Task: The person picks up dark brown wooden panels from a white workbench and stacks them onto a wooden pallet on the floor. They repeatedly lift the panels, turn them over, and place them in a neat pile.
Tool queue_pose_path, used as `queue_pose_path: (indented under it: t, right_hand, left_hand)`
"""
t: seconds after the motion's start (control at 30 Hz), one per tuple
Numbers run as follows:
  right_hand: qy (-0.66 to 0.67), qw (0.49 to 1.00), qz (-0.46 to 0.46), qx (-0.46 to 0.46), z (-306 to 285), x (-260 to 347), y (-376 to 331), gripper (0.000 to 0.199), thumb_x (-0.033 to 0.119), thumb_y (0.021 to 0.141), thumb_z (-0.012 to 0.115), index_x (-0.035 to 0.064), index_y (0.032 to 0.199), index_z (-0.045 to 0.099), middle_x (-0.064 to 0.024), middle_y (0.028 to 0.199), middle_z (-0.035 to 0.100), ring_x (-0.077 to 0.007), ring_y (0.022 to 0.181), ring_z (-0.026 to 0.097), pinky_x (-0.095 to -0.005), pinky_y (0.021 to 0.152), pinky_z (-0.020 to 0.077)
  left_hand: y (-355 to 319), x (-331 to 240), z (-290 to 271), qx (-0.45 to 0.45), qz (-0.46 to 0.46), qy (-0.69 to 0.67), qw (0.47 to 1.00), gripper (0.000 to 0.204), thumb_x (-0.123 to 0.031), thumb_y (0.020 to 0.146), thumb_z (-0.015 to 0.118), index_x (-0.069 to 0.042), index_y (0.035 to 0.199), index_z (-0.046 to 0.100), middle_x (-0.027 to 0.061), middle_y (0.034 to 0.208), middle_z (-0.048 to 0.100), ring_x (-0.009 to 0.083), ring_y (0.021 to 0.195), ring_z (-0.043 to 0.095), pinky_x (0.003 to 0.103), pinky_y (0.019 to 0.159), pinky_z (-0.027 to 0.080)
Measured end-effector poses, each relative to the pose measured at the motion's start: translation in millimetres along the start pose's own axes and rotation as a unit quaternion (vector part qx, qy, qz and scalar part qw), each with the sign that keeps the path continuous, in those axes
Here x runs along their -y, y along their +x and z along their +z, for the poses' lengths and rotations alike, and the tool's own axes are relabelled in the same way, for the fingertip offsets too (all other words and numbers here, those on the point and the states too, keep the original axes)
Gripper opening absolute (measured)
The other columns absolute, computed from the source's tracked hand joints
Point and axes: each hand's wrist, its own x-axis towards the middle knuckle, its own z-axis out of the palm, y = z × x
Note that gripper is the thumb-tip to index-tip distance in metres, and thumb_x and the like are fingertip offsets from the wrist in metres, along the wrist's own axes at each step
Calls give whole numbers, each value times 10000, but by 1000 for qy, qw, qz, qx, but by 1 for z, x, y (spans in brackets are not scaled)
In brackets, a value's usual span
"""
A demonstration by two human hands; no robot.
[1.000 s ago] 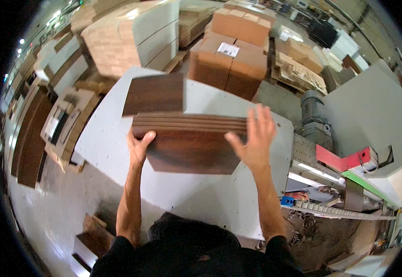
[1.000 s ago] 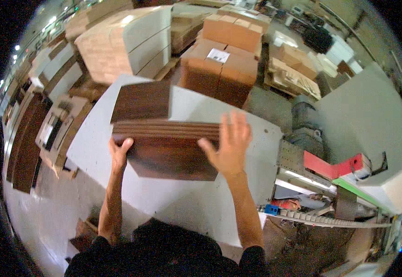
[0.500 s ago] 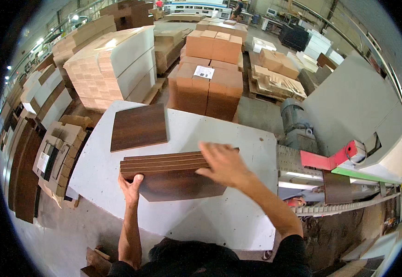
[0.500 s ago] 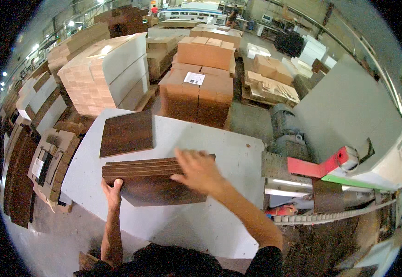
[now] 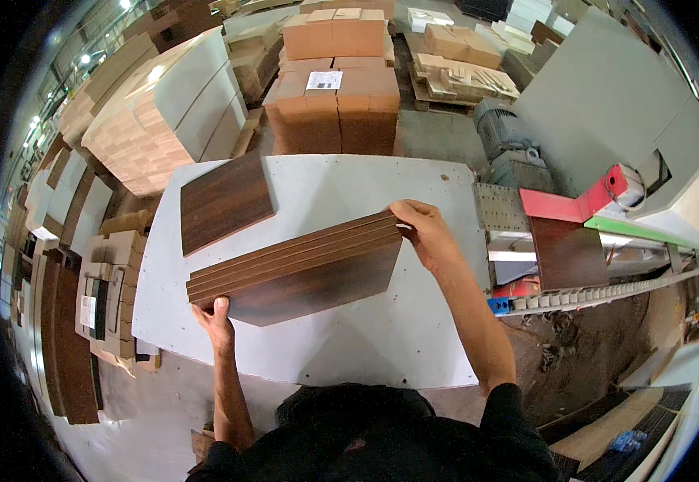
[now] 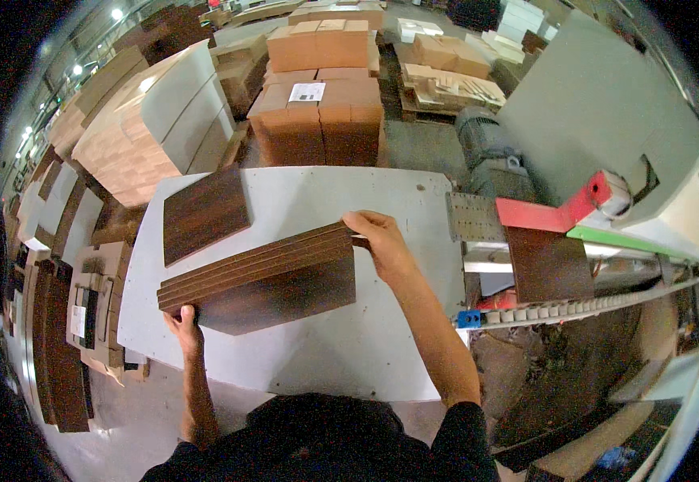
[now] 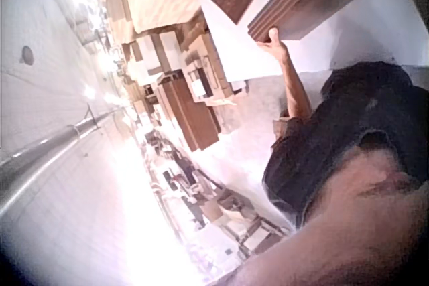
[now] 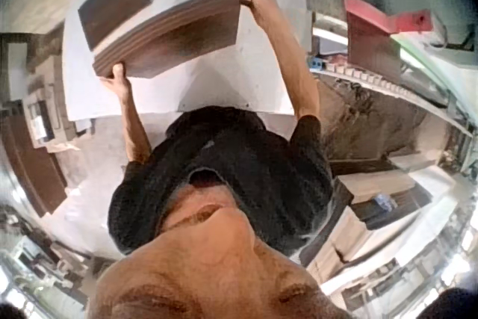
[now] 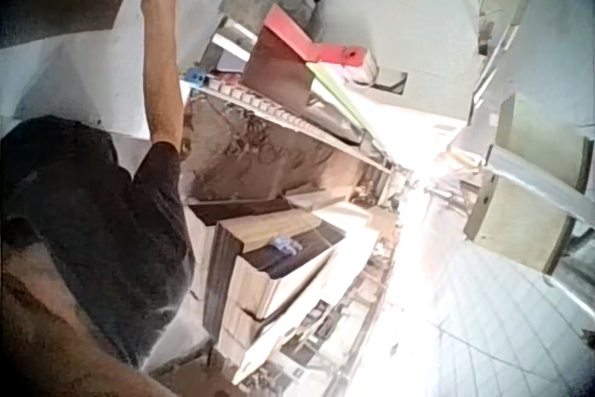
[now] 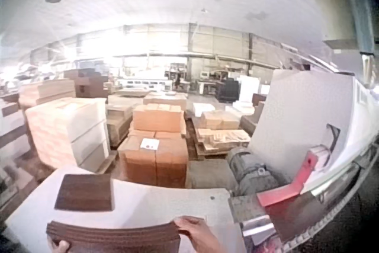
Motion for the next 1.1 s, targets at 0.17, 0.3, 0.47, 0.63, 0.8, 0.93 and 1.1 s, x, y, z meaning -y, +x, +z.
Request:
queue_pose_path:
  t: [0.17, 0.3, 0.47, 0.63, 0.8, 0.93, 1.1]
  right_hand:
    - [46, 999, 4, 5, 9, 4, -12, 359, 327, 908, 699, -8, 1033, 725, -81, 950, 718, -174, 878, 649, -337, 868, 487]
    - [86, 996, 6, 18, 6, 2, -24, 381, 324, 909, 704, -24, 1065, 718, -113, 1019, 710, -188, 936, 646, -346, 912, 484]
    - [26, 998, -44, 21, 2, -5, -26, 379, 287, 907, 725, -35, 1106, 708, -115, 1049, 706, -175, 1006, 616, -320, 940, 464]
    - [-49, 998, -49, 3, -30, 4, -46, 459, 386, 929, 681, -10, 1161, 694, -101, 1161, 682, -191, 1061, 606, -348, 960, 466]
    - [-556, 727, -215, -342, -200, 40, -76, 337, 252, 823, 758, 4, 1047, 710, -188, 1036, 713, -325, 979, 681, -398, 854, 531]
    - [-621, 562, 73, -541, -414, 28, -131, 775, 617, 798, 701, -10, 1247, 621, -278, 1156, 660, -439, 1081, 629, -491, 943, 485]
    - [-459, 775, 128, -415, -473, 8, -150, 920, 605, 713, 799, -93, 1271, 580, -224, 1190, 646, -334, 1095, 616, -448, 924, 474]
  left_hand:
    - [-8, 7, -24, 40, -11, 24, 999, 649, -350, 908, 684, 2, 1388, 427, 120, 1325, 511, 220, 1185, 485, 406, 1050, 366]
    - [-9, -18, -9, 93, 38, 6, 995, 707, -378, 908, 675, 3, 1437, 400, 142, 1430, 464, 242, 1252, 463, 412, 1083, 344]
    - [-8, -51, 22, 85, 43, -1, 995, 930, -476, 786, 778, 3, 1475, 379, 154, 1359, 530, 226, 1143, 548, 397, 979, 435]
    - [-11, -35, 3, 73, 41, 23, 996, 930, -501, 768, 802, 7, 1439, 405, 150, 1314, 545, 216, 1139, 534, 389, 984, 426]
    - [-16, 24, -68, 103, -21, 43, 994, 701, -377, 818, 791, -7, 1315, 463, 83, 1233, 539, 211, 1101, 509, 372, 989, 401]
    - [-8, 23, -59, 115, -21, 69, 991, 664, -424, 795, 793, -22, 1225, 486, 57, 1106, 555, 186, 985, 514, 355, 904, 420]
    - [-9, -4, -32, 68, -79, 67, 992, 590, -405, 723, 842, -54, 1080, 531, -6, 956, 537, 119, 861, 486, 323, 786, 416]
